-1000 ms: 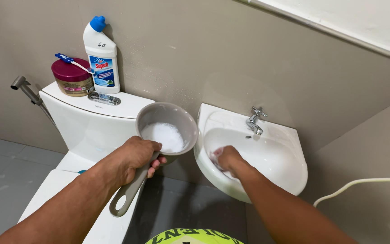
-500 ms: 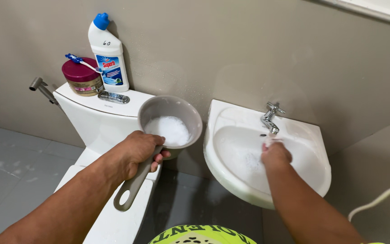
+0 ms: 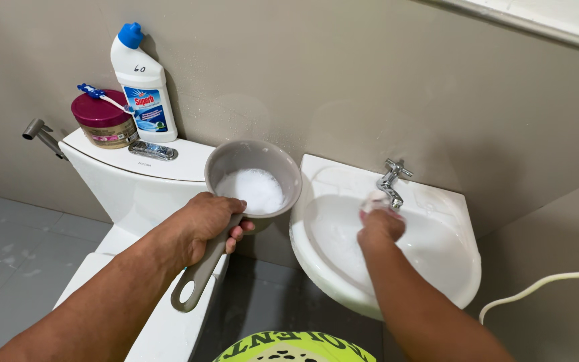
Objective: The person cleans a sink and the surrounding wall in a bathroom. They hold a container of soapy water while using a cloth to scrub the faucet, the sink basin, and the tiled wall behind the sink.
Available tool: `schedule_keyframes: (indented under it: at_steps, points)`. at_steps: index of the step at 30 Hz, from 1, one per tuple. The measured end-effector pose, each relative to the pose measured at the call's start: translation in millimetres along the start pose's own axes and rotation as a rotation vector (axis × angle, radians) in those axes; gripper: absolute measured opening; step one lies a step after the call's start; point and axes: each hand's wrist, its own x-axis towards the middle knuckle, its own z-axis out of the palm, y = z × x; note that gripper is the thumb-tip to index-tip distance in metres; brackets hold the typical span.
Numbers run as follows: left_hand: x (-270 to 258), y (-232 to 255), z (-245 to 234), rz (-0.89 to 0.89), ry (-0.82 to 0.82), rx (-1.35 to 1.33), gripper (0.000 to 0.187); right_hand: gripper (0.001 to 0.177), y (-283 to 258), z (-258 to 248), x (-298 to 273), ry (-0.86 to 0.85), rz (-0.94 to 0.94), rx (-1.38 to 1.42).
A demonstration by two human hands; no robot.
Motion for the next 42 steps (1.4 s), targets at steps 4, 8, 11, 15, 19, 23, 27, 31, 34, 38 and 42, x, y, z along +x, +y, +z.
schedule_keyframes:
  at_steps: [4,8,11,15,19,23,27,31,34,38,42]
  points:
    - [2.3,1.4,6.1,0.004,-0.002,0.004,0.028,0.035,-13.2,7.3,-16.1,0.078,-0.001,0.045]
    - [3.5,-0.8,10.2,0.008,0.007,0.0,0.028,0.035,1.3,32.0,-52.7,-0.19,-0.111,-0.277]
    - [1.2,1.2,3.7,0.018,0.013,-0.006,0.028,0.031,-16.7,33.0,-64.4,-0.272,-0.611,-0.934]
    - [-4.5,-2.1,-0.4,-0.003,0.049,-0.025,0.026,0.028,-28.5,29.8,-52.4,-0.338,-0.923,-1.18]
    - [-13.0,-5.3,-10.7,0.017,0.061,-0.04,0.028,0.027,-29.7,49.4,-39.5,-0.259,-0.855,-1.133]
    - [-16.5,-7.9,-18.3,0.035,0.077,-0.055,0.026,0.022,-11.9,58.7,-32.3,-0.454,-1.029,-1.284]
    - [-20.5,-12.4,-24.8,0.029,0.097,-0.05,0.026,0.026,-33.0,42.8,-17.5,-0.52,-1.123,-1.257]
    - [-21.8,-10.8,-24.1,0.031,0.1,-0.067,0.027,0.021,-21.1,52.4,-35.7,-0.376,-0.994,-1.28]
    - [-20.8,-10.6,-21.1,0.031,0.087,-0.055,0.026,0.023,-2.6,40.5,-62.6,-0.539,-1.104,-1.17]
    - [-18.2,-9.6,-15.6,0.012,0.075,-0.059,0.027,0.028,-6.2,14.8,-89.4,-0.629,-1.13,-1.126]
    - [-16.0,-12.3,-9.9,0.001,0.054,-0.058,0.026,0.024,-1.1,-30.8,-124.0,-0.816,-1.027,-1.015]
